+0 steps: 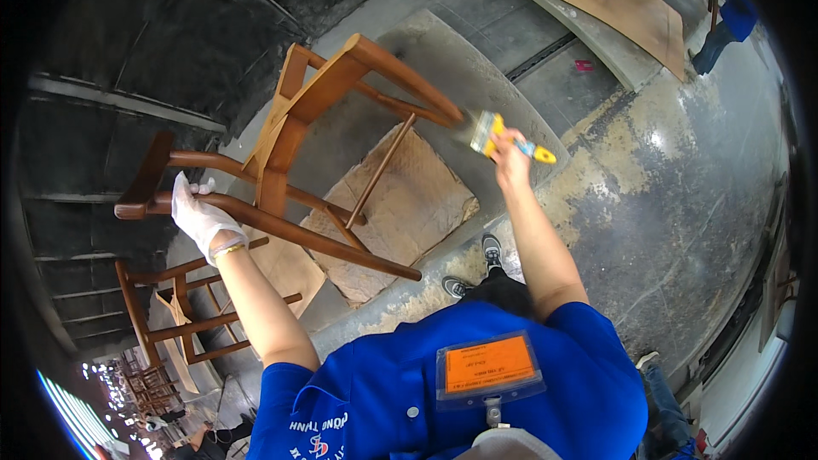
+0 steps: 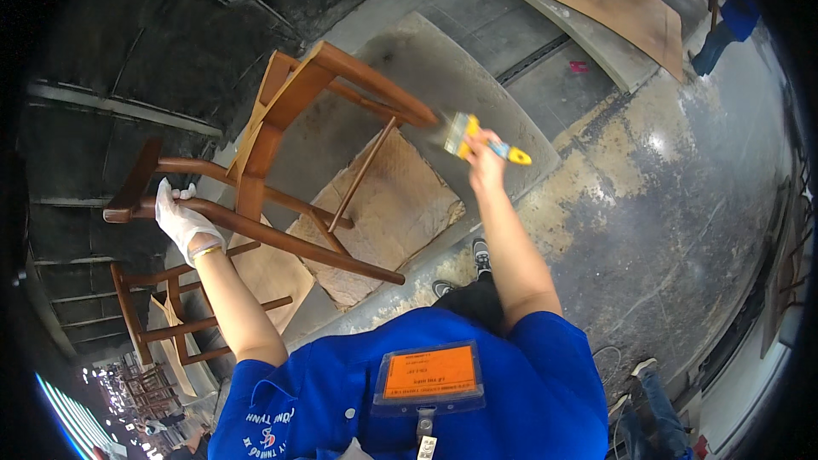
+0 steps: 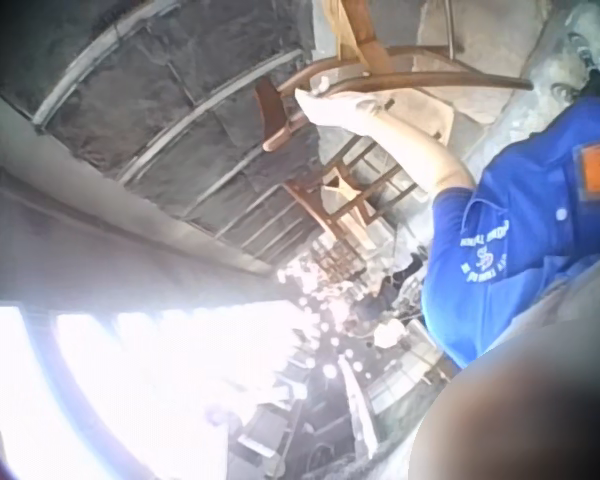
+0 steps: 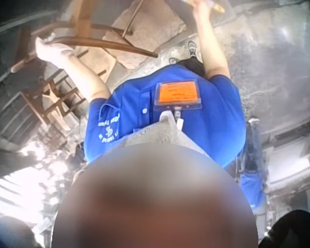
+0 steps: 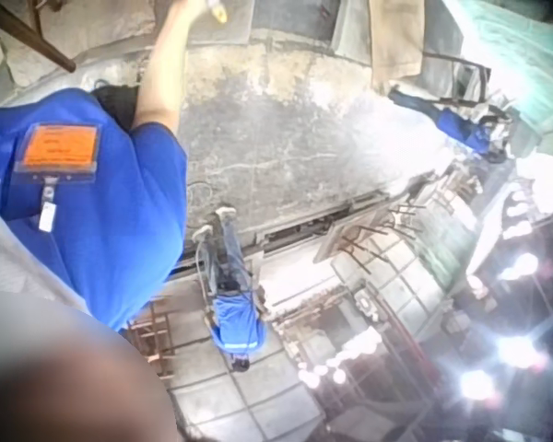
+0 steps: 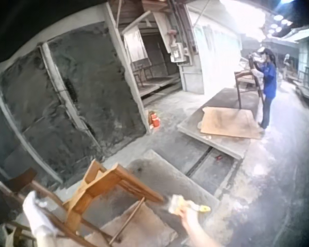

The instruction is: The person applies a finish to a wooden chair using a brush, covering the backrest, legs, and seat frame. The chair is repositioned multiple times to access all surfaces. The person wears gloves and works in a workshop with other chairs visible.

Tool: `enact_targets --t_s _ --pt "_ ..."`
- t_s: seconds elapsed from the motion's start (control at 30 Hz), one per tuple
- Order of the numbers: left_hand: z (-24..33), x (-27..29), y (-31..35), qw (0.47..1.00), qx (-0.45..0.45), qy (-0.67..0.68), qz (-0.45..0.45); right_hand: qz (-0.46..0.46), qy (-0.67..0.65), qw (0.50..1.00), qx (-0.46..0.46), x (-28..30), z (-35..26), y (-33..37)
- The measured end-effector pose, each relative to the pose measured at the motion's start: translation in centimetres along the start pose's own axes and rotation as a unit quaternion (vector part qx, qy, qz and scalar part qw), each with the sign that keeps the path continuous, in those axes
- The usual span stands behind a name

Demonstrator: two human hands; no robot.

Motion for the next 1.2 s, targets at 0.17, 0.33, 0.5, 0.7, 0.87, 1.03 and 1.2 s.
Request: enact_targets --t_s 0.17,0.33,0.5,0.7,0.87,1.03,1.2 --pt "-1.4 0.0 -5.0 0.999 0.011 0.005 -0.03 0.271 0.152 0.947 0.079 6.7 1.7 -0.7" --pt "-2.7 0.2 -9.6 0.998 0.025 -0.02 -0.046 -0.046 0.086 0.974 0.204 -14.2 2.4 2.0" --pt "-4.0 1.1 -13.5 0.997 0.051 -0.036 -0.046 -0.058 -0.054 0.996 0.03 -9.2 2.5 0.9" --pt "-3.8 0.8 -13.4 0.996 0.018 -0.064 -0.067 0.218 -0.006 0.971 0.1 10.4 2.4 -2.1" --pt "-2.5 -0.3 -10.4 0.997 0.03 -0.033 -0.067 0.242 0.314 0.902 0.174 -11.1 0.3 -0.6" --pt "-1.5 -1.5 -7.3 0.996 0.008 -0.04 -0.078 -0.134 -0.092 0.982 0.092 -31.8 -2.3 1.2" --pt "-0.9 -1.6 -5.5 0.998 0.01 -0.054 -0.032 -0.134 -0.134 0.98 -0.065 -19.6 -2.4 -2.1"
Point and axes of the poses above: each hand's wrist, its own y-axis away from the middle knuckle, its own x-axis out of the back of the hand, z = x × y, the point moved 6 cm from there along -y, towards the middle knuckle
